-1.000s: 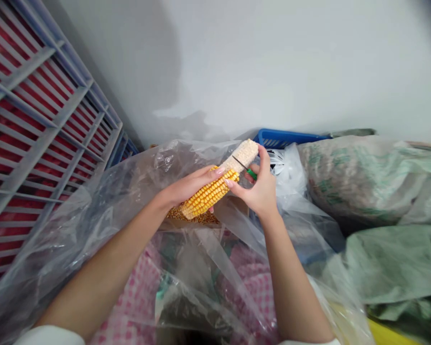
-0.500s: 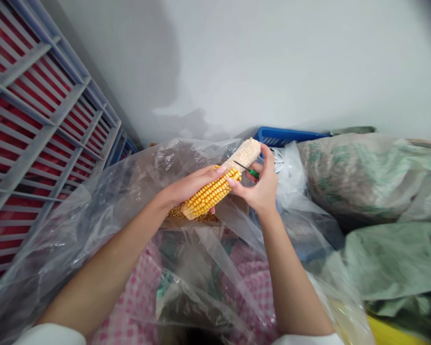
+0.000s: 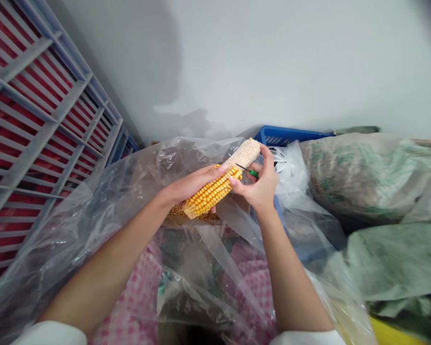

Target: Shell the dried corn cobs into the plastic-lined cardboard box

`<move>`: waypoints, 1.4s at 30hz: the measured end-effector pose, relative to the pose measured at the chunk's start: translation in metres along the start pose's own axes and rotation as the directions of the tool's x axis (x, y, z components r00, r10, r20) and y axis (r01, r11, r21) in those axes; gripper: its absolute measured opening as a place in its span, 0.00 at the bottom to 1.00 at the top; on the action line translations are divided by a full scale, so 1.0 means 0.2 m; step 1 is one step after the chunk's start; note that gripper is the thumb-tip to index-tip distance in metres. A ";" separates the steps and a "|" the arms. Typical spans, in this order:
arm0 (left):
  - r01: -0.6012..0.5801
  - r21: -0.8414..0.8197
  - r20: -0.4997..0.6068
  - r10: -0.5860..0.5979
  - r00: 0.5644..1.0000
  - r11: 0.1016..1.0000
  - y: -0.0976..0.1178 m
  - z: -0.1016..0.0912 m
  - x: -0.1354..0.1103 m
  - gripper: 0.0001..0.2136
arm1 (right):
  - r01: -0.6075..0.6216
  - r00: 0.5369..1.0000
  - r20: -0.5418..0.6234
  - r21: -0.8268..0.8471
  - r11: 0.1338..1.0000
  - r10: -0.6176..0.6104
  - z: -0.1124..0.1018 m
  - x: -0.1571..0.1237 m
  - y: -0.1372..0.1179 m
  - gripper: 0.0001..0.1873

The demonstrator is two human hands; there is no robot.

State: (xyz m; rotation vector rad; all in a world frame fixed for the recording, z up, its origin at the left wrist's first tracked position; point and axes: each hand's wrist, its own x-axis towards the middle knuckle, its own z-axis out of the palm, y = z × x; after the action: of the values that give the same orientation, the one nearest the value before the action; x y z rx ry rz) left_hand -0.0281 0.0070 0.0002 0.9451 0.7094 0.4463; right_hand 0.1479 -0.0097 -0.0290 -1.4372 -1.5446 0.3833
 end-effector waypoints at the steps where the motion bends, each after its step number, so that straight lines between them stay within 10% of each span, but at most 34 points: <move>1: 0.001 -0.001 0.006 -0.001 1.000 1.000 0.00 0.00 0.00 0.20 | 0.019 1.000 -0.022 0.008 1.000 -0.019 0.01 0.00 0.01 0.49; 42: 0.054 0.018 -0.014 -0.054 0.998 0.998 0.03 0.04 -0.01 0.20 | -0.024 0.999 -0.043 0.064 0.998 0.027 0.04 0.02 0.03 0.46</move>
State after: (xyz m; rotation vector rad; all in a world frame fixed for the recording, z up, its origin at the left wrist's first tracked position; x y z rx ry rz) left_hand -0.0233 0.0051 0.0092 0.9391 0.7510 0.3991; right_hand 0.1462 -0.0015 -0.0355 -1.4083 -1.4676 0.4108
